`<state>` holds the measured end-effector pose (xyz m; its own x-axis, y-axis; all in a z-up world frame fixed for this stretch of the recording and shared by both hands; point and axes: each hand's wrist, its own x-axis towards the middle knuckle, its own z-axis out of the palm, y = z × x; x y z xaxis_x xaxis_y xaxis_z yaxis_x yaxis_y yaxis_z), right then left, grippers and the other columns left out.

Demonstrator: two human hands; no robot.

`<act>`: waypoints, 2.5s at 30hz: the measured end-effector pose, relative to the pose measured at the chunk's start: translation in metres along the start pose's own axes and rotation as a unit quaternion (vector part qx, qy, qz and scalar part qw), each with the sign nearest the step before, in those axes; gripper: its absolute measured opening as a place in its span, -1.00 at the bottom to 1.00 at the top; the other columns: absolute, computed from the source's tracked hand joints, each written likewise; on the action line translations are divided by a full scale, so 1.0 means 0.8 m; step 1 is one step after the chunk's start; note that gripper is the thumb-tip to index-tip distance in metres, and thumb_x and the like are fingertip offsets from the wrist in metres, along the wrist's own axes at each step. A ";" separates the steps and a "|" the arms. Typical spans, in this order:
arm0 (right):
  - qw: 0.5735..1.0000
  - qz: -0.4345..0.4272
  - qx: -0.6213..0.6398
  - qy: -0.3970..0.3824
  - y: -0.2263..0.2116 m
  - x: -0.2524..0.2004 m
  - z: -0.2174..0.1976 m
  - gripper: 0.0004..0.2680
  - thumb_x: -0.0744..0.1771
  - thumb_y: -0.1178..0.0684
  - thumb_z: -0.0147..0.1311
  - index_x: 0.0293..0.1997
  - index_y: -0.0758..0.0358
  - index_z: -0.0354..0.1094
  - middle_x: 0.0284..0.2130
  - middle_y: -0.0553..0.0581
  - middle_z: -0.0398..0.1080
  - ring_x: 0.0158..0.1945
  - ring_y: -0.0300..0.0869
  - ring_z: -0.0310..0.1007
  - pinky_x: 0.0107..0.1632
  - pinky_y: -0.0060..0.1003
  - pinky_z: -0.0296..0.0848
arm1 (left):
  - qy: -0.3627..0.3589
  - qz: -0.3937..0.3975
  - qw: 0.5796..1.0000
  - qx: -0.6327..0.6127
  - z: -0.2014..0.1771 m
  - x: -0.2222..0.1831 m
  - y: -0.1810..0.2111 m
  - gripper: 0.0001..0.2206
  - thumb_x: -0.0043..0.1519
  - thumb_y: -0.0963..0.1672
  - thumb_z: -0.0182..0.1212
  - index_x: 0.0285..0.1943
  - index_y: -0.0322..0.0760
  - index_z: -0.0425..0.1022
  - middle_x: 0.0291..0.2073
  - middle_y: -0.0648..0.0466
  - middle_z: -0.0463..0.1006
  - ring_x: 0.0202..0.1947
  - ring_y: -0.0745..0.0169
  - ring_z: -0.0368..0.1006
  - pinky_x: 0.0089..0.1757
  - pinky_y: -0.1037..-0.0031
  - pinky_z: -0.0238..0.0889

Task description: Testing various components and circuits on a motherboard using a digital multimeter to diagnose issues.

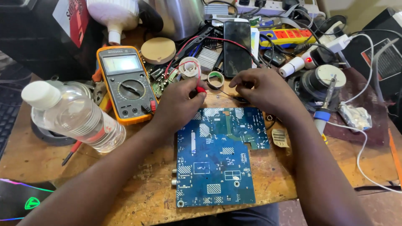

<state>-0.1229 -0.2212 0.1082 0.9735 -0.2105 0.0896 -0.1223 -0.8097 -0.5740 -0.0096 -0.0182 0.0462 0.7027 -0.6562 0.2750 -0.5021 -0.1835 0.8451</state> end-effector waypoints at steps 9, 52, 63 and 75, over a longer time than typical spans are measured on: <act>0.986 0.043 -0.132 -0.092 0.000 0.008 0.002 -0.79 0.35 0.02 0.29 0.05 0.19 0.62 -0.12 0.27 0.60 -0.05 0.17 0.64 -0.02 0.12 0.57 | -0.023 -0.038 0.997 -0.061 0.008 0.011 -0.016 -0.81 0.25 -0.14 0.35 0.00 -0.16 0.77 -0.30 -0.14 0.73 -0.16 -0.01 0.69 -0.10 0.27 0.52; 0.963 0.060 0.248 -0.085 -0.004 0.000 -0.001 -0.83 0.41 0.21 0.12 0.12 0.33 0.51 -0.24 0.34 0.58 -0.16 -0.02 0.65 -0.17 -0.21 0.71 | -0.123 0.012 0.980 -0.155 0.013 0.002 0.004 -0.82 0.27 -0.17 0.42 0.03 -0.11 0.78 -0.36 -0.02 0.69 -0.21 0.27 0.54 -0.05 0.36 0.45; 0.954 0.085 0.252 -0.140 0.001 -0.003 -0.003 -0.74 0.34 0.34 0.11 0.16 0.32 0.49 -0.18 0.30 0.56 -0.06 0.01 0.65 -0.03 -0.11 0.71 | -0.135 -0.005 0.982 -0.133 0.014 0.000 0.005 -0.81 0.24 -0.17 0.44 0.02 -0.12 0.78 -0.31 -0.05 0.71 -0.16 0.23 0.59 -0.03 0.35 0.44; 0.959 0.093 0.226 -0.141 0.015 0.001 -0.010 -0.84 0.31 0.32 0.24 -0.05 0.35 0.52 -0.26 0.27 0.55 -0.13 0.04 0.62 0.02 -0.06 0.57 | -0.133 -0.002 0.986 -0.102 0.009 0.006 0.008 -0.80 0.25 -0.17 0.42 0.03 -0.20 0.78 -0.34 -0.10 0.68 -0.19 0.13 0.62 -0.06 0.32 0.44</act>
<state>-0.1250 -0.2353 0.1077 0.9643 -0.1207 -0.2359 -0.2650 -0.4381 -0.8590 -0.0134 -0.0276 0.0500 0.5338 -0.8296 0.1641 -0.3680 -0.0532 0.9283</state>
